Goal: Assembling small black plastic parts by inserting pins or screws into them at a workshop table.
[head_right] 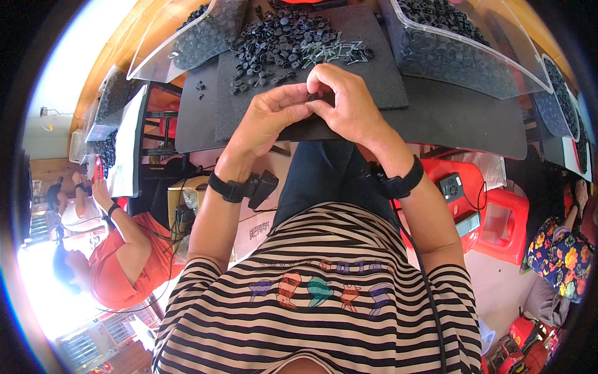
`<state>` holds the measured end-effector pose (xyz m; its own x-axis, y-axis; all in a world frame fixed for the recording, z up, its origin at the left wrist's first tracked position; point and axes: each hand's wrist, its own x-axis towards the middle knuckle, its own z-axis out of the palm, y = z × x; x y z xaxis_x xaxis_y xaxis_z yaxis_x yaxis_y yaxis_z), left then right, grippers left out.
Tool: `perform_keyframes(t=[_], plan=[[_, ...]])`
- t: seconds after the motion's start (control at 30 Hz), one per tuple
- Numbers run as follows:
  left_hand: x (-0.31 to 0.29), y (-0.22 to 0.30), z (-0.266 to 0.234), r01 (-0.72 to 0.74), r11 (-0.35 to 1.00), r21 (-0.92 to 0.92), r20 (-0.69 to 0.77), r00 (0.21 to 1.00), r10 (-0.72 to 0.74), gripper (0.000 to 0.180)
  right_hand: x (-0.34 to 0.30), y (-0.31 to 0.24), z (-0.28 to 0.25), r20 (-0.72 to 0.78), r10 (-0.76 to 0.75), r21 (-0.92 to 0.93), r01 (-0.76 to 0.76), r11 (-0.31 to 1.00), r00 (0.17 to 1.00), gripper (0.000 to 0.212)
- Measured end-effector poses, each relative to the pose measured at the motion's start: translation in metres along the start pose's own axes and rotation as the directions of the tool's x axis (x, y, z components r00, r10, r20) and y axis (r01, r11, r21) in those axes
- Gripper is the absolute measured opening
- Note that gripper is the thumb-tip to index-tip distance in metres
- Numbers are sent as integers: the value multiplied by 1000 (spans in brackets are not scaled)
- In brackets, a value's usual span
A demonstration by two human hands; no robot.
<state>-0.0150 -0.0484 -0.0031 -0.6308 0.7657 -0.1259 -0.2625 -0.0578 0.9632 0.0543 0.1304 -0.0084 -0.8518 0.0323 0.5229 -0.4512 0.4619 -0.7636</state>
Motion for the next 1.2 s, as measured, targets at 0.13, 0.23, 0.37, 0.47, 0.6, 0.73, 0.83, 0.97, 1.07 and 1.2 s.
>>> perform_keyframes(t=[0.13,0.23,0.37,0.47,0.6,0.73,0.83,0.97,1.07,1.2], plan=[[1,-2,-1,-45,996,-75,-4,999,45,40,1,1,0,27,88,69,-89,994,996,24],[1,-3,0,-47,996,-72,-66,997,43,43,-1,4,2,28,108,116,-111,987,994,23],[3,-4,9,-56,998,6,-133,989,57,44,-2,3,3,19,114,140,-116,983,993,22],[1,-5,13,-68,997,46,-196,978,76,41,-3,3,4,3,110,91,-109,990,994,23],[-1,-10,14,-107,988,110,-191,973,126,32,-4,1,3,-6,124,58,-123,991,992,23],[-1,-16,12,-155,987,49,-162,974,161,27,-6,1,6,-44,81,42,-79,996,996,25],[-1,-14,15,-135,989,58,-181,973,144,25,-8,2,8,-83,49,7,-49,999,995,26],[-3,-14,16,-113,988,100,-192,973,131,25,-6,4,12,-155,9,55,0,998,988,25],[-2,-15,16,-132,989,68,-182,973,142,26,-7,4,12,-159,29,82,-16,996,987,25],[-4,-14,20,-157,986,54,-171,972,164,29,-9,8,12,-161,46,96,-31,995,986,24]])
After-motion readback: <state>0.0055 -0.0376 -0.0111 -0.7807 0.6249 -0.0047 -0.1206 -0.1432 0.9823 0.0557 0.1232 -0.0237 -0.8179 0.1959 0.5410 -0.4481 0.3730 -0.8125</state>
